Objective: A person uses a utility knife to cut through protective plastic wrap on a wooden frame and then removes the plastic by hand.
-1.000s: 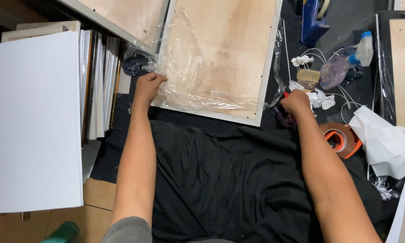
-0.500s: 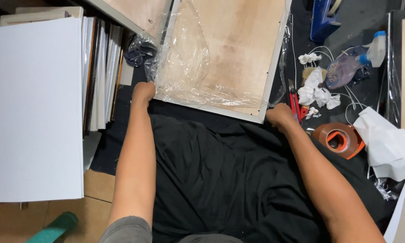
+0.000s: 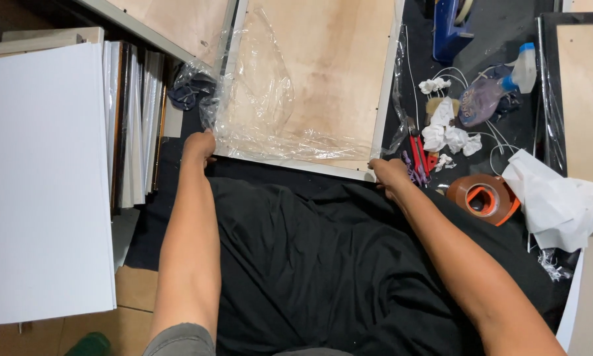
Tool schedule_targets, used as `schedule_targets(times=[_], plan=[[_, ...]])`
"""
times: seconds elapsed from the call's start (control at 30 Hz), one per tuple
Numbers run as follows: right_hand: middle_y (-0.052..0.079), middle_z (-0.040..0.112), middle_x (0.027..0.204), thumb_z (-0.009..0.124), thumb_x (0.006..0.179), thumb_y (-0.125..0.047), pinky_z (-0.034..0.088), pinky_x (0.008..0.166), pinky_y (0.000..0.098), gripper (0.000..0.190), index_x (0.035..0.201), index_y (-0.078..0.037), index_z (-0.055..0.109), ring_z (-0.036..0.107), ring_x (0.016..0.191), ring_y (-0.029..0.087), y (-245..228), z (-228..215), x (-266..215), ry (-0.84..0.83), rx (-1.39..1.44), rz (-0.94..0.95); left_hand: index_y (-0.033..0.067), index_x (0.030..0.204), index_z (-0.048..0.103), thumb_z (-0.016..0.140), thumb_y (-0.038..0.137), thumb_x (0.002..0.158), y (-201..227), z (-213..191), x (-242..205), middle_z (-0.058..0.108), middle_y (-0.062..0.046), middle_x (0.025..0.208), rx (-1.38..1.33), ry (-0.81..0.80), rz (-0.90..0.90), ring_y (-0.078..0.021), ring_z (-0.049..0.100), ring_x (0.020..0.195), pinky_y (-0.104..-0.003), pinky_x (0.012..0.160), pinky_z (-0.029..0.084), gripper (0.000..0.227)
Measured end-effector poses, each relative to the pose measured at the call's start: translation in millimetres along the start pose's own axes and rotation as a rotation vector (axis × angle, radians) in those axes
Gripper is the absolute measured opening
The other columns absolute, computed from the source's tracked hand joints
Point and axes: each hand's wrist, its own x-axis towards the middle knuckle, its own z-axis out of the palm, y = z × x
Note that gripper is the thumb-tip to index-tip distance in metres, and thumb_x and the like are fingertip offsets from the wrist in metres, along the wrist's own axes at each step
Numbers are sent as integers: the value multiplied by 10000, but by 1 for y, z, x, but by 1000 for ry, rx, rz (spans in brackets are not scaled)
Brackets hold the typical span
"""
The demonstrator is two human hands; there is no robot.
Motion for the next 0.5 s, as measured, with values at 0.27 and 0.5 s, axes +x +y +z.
schedule_targets(times=[0.27,0.5], plan=[[288,571,1148,707,769,-220,537,607,458,803,1418,159,425,702,848,380,-9,-14,-2,-12,67,38,-86,1288,622,371,437,1077,-15,-5,27,667,-210,944,-110,33,9,-202,639,697,-344,458,523,618],[253,623,1131,703,894,-366,567,743,491,718,1413,82,488,702,999,395,-24,-24,-22,-64,182,31,-94,1253,641,537,478,1025,0,-14,-10,699,-220,1031,-273,129,31,-232,708,827,-389,538,572,625]])
